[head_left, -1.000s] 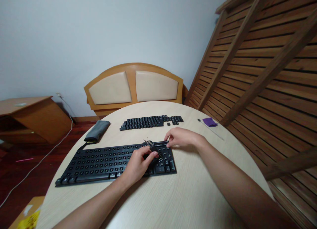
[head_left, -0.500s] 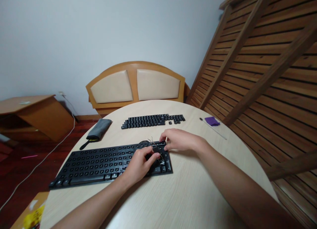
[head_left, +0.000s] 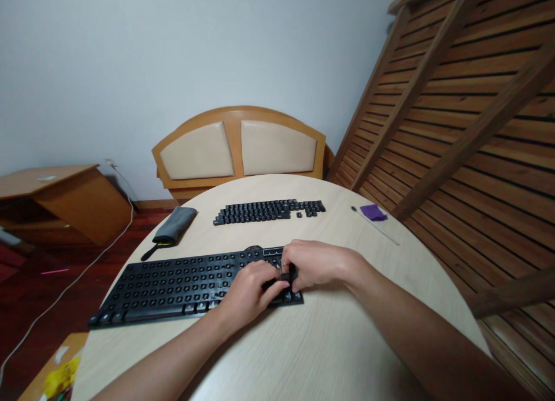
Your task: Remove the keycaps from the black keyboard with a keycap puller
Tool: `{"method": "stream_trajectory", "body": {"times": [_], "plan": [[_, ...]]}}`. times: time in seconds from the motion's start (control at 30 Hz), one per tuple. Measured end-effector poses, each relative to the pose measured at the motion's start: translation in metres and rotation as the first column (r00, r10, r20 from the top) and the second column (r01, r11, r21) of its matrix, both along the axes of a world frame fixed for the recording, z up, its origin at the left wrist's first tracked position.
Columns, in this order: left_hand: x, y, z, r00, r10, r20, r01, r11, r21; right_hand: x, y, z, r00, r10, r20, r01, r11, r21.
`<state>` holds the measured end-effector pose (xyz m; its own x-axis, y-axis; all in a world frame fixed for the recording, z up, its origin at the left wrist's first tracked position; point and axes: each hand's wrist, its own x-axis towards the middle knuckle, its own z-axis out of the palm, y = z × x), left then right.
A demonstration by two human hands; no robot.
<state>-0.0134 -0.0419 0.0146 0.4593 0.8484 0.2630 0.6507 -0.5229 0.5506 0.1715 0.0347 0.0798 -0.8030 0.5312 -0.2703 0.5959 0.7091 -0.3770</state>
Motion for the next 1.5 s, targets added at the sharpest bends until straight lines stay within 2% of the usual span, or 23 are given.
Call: {"method": "stream_trajectory", "body": {"times": [0.1, 0.27, 0.37, 0.63, 0.83, 1.17, 1.33, 1.5], "plan": [[0.001, 0.0, 0.0, 0.999, -0.027, -0.02, 0.028, 0.999, 0.03, 0.001, -0.002, -0.001, 1.0, 0.01, -0.006, -0.01, 1.0, 0.008], [0.002, 0.004, -0.002, 0.985, 0.133, 0.11, -0.132, 0.991, -0.012, -0.001, -0.003, -0.001, 1.0, 0.025, 0.011, -0.025, 0.996, 0.081], [0.002, 0.007, -0.004, 0.973, 0.148, 0.175, -0.141, 0.989, -0.055, -0.002, -0.003, -0.001, 0.999, 0.03, 0.016, -0.032, 0.994, 0.103], [0.001, 0.011, -0.009, 0.941, 0.226, 0.254, -0.191, 0.969, -0.156, -0.002, -0.003, -0.001, 0.999, -0.001, -0.035, 0.002, 1.0, 0.029], [-0.001, 0.014, -0.012, 0.877, 0.297, 0.379, -0.238, 0.951, -0.197, -0.003, -0.003, 0.004, 0.994, -0.051, -0.093, 0.052, 0.999, 0.011], [0.0, 0.016, -0.012, 0.813, 0.352, 0.463, -0.293, 0.936, -0.196, -0.003, 0.003, 0.0, 0.977, -0.095, -0.188, 0.097, 0.995, 0.0], [0.001, 0.016, -0.012, 0.793, 0.342, 0.504, -0.268, 0.939, -0.216, -0.004, 0.006, -0.001, 0.964, -0.146, -0.22, 0.147, 0.989, -0.012], [0.0, 0.018, -0.014, 0.763, 0.343, 0.548, -0.254, 0.939, -0.234, -0.006, 0.004, -0.002, 0.953, -0.137, -0.27, 0.146, 0.989, 0.011]]}}
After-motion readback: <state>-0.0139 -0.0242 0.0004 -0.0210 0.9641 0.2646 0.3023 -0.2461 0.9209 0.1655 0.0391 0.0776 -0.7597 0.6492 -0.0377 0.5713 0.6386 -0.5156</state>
